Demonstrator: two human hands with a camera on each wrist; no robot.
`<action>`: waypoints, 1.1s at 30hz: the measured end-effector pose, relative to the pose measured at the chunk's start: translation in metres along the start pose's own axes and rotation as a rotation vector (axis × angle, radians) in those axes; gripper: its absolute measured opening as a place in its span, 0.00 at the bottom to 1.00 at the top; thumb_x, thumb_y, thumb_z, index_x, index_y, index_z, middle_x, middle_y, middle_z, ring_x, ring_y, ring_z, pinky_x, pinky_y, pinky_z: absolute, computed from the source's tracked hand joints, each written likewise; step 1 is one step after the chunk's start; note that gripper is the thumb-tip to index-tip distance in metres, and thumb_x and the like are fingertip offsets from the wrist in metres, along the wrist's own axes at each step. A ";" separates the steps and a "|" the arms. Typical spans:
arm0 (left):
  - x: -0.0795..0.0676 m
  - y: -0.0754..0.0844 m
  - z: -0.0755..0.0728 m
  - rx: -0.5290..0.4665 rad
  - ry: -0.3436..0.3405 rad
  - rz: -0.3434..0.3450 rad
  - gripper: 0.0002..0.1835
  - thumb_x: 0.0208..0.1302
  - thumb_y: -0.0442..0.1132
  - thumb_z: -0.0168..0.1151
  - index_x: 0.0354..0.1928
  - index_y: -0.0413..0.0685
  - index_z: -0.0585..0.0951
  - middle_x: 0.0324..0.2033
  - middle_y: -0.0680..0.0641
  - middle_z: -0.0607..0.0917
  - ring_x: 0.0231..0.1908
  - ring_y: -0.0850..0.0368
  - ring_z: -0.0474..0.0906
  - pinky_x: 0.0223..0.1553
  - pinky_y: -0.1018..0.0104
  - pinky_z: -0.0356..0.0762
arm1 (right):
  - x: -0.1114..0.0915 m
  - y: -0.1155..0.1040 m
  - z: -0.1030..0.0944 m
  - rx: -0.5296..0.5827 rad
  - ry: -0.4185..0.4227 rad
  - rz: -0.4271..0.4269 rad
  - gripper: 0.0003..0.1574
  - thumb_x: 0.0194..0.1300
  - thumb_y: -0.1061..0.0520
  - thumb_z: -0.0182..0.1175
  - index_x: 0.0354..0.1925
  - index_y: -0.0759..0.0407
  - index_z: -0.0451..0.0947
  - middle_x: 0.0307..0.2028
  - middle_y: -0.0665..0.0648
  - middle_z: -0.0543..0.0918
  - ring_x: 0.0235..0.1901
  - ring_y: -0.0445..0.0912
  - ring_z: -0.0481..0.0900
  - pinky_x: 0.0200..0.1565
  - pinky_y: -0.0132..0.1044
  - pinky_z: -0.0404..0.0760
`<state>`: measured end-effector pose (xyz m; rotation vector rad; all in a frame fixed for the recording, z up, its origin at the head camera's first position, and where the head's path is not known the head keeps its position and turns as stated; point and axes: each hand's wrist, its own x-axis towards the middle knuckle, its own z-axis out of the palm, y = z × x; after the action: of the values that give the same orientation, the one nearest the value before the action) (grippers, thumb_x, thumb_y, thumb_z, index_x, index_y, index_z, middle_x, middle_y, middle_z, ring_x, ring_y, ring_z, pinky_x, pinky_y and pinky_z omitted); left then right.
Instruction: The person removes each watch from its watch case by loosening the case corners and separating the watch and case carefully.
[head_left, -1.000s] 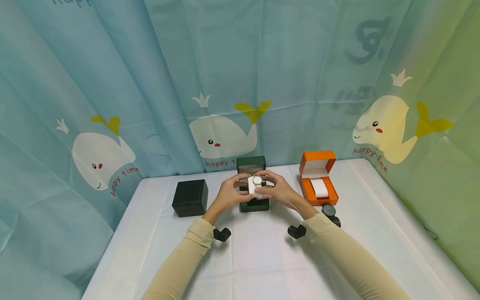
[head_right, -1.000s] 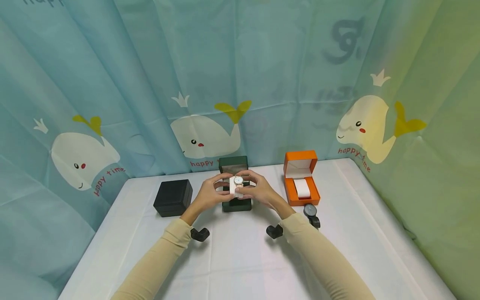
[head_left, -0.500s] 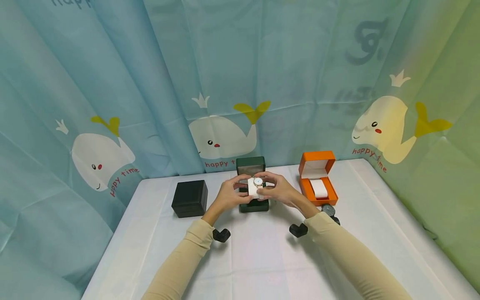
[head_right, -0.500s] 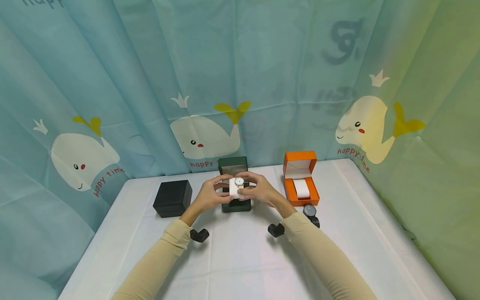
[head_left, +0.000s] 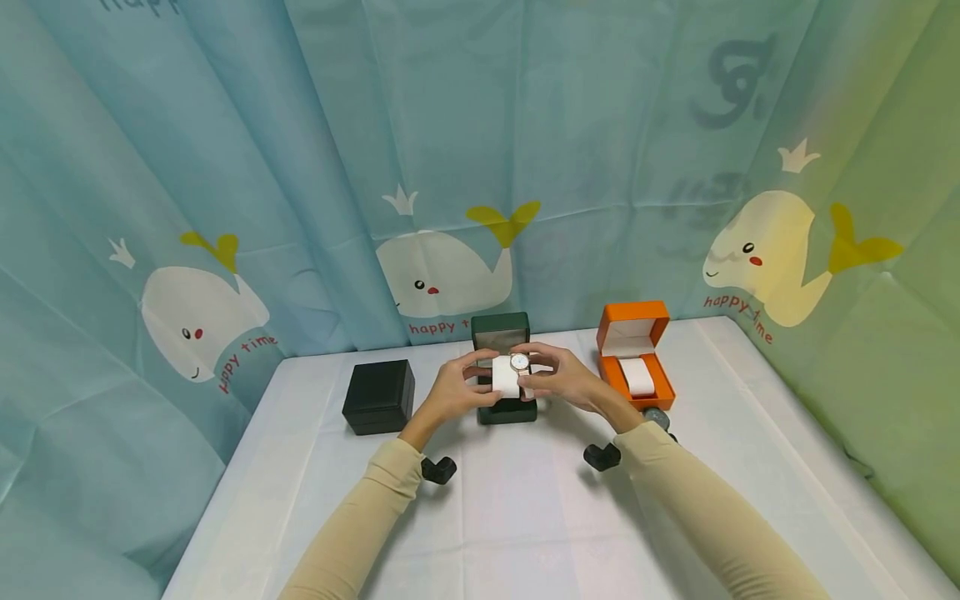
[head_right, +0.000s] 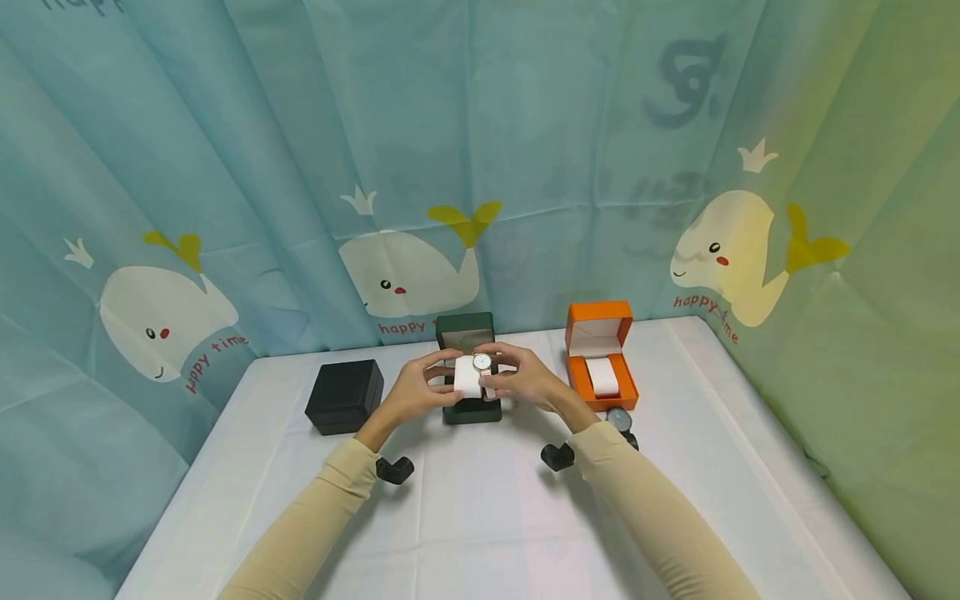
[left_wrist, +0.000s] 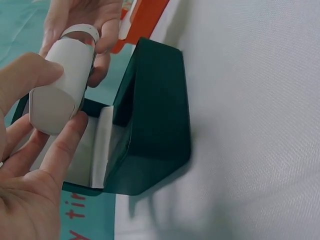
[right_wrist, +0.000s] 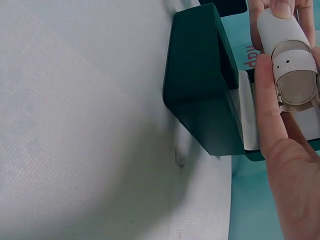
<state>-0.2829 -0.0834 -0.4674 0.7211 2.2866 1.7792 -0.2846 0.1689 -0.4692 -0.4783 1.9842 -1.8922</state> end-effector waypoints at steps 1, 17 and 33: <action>0.000 0.000 0.000 0.000 0.002 -0.001 0.36 0.56 0.25 0.74 0.68 0.39 0.75 0.67 0.39 0.74 0.58 0.37 0.80 0.47 0.59 0.86 | 0.000 0.000 0.000 -0.002 0.004 0.001 0.38 0.68 0.61 0.69 0.73 0.57 0.68 0.65 0.67 0.72 0.53 0.56 0.81 0.49 0.50 0.86; -0.005 -0.002 -0.005 0.027 0.050 -0.029 0.35 0.54 0.28 0.77 0.66 0.46 0.78 0.65 0.40 0.77 0.54 0.37 0.83 0.46 0.58 0.86 | 0.001 -0.001 -0.001 -0.008 0.031 -0.042 0.37 0.71 0.63 0.65 0.73 0.57 0.65 0.62 0.70 0.72 0.44 0.59 0.86 0.41 0.60 0.86; -0.004 -0.004 -0.008 0.038 0.049 -0.031 0.36 0.55 0.27 0.76 0.68 0.41 0.76 0.66 0.40 0.76 0.56 0.37 0.82 0.47 0.59 0.86 | -0.002 -0.002 0.003 -0.003 0.049 -0.005 0.29 0.69 0.66 0.66 0.66 0.57 0.73 0.59 0.72 0.73 0.43 0.58 0.85 0.42 0.62 0.85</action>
<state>-0.2833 -0.0926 -0.4694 0.6512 2.3560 1.7633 -0.2819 0.1672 -0.4673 -0.4420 2.0190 -1.9217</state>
